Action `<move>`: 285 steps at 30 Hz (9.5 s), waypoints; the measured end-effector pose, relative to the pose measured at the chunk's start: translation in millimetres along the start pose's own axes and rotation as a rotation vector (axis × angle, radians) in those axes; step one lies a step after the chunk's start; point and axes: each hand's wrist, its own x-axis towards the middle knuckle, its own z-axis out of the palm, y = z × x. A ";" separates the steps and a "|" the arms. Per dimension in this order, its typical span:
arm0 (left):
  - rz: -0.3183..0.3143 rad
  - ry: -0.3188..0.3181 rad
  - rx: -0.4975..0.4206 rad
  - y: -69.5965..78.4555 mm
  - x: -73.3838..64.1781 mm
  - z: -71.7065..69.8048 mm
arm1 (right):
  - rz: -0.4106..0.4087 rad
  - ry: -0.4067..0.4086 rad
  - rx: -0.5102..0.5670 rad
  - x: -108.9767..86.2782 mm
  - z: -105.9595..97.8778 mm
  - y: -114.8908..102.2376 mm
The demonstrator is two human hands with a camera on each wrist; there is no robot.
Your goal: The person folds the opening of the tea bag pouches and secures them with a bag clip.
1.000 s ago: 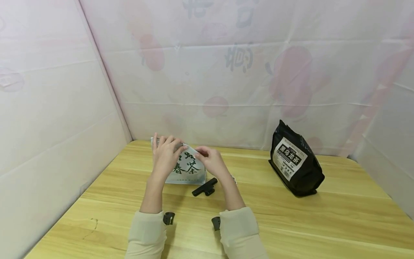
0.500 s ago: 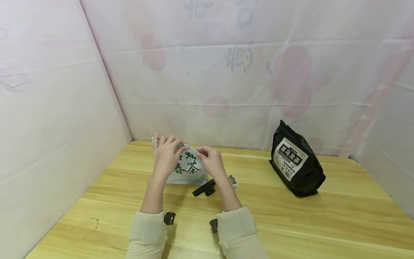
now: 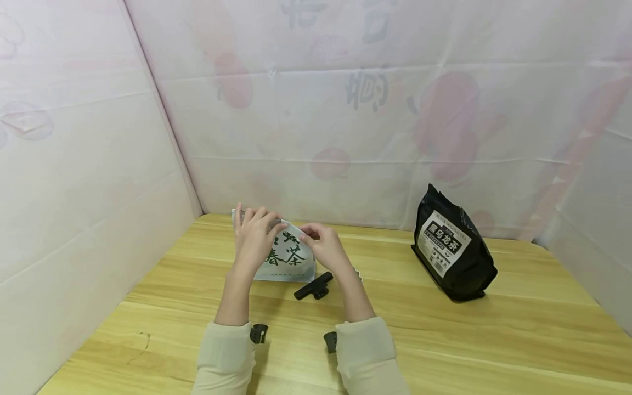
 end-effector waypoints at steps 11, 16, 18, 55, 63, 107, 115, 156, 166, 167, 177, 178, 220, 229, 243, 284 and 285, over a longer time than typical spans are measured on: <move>-0.002 -0.011 0.022 1.1 0.2 -1.1 | 0.031 -0.058 -0.029 -3.3 -9.5 1.8; -0.002 -0.014 0.025 2.0 0.3 -1.7 | 0.028 -0.021 -0.057 -3.0 -8.3 2.8; -0.004 -0.016 0.024 2.4 0.5 -1.8 | 0.018 0.013 -0.066 -2.6 -6.7 3.4; 0.002 0.020 -0.024 -0.4 -1.1 -1.9 | -0.061 0.023 -0.031 -1.2 2.5 -12.3; -0.007 0.005 -0.013 0.5 -1.0 -2.4 | -0.089 0.086 -0.064 -0.3 8.4 -11.5; -0.052 -0.043 0.000 -4.3 0.6 -5.2 | 0.071 -0.262 -0.444 -17.4 -35.4 -39.7; -0.042 -0.060 0.007 -1.3 1.3 -2.2 | 0.123 -0.529 -0.748 -22.9 -26.4 -30.3; -0.028 -0.015 -0.035 -0.5 2.1 -0.2 | 0.143 -0.464 -0.998 -50.7 0.2 17.8; -0.033 -0.028 -0.028 -0.3 2.0 -1.2 | 0.237 -0.465 -0.953 -45.3 3.8 19.3; -0.033 -0.028 -0.027 -0.4 2.0 -1.1 | 0.250 -0.463 -0.944 -44.4 4.1 18.9; -0.029 -0.022 -0.030 0.0 1.7 -0.4 | 0.328 -0.384 -0.792 -41.8 1.2 16.6; -0.029 -0.021 -0.030 0.0 1.6 -0.4 | 0.327 -0.376 -0.774 -41.8 0.4 16.5; -0.030 -0.039 -0.031 -2.5 4.6 -0.1 | 0.312 -0.191 -0.430 -27.8 -44.2 3.7; -0.037 -0.054 -0.030 -5.1 7.9 -1.1 | 0.232 -0.125 -0.411 -24.9 -50.0 1.7; -0.039 -0.126 -0.072 -9.5 13.9 -2.3 | 0.147 -0.015 -0.317 -16.5 -54.8 -12.5; -0.034 -0.183 -0.058 -11.0 20.4 -4.7 | -0.279 0.318 -0.198 14.3 -36.4 -20.2; -0.036 -0.188 -0.062 -11.0 20.5 -4.6 | -0.277 0.316 -0.198 14.5 -36.3 -19.9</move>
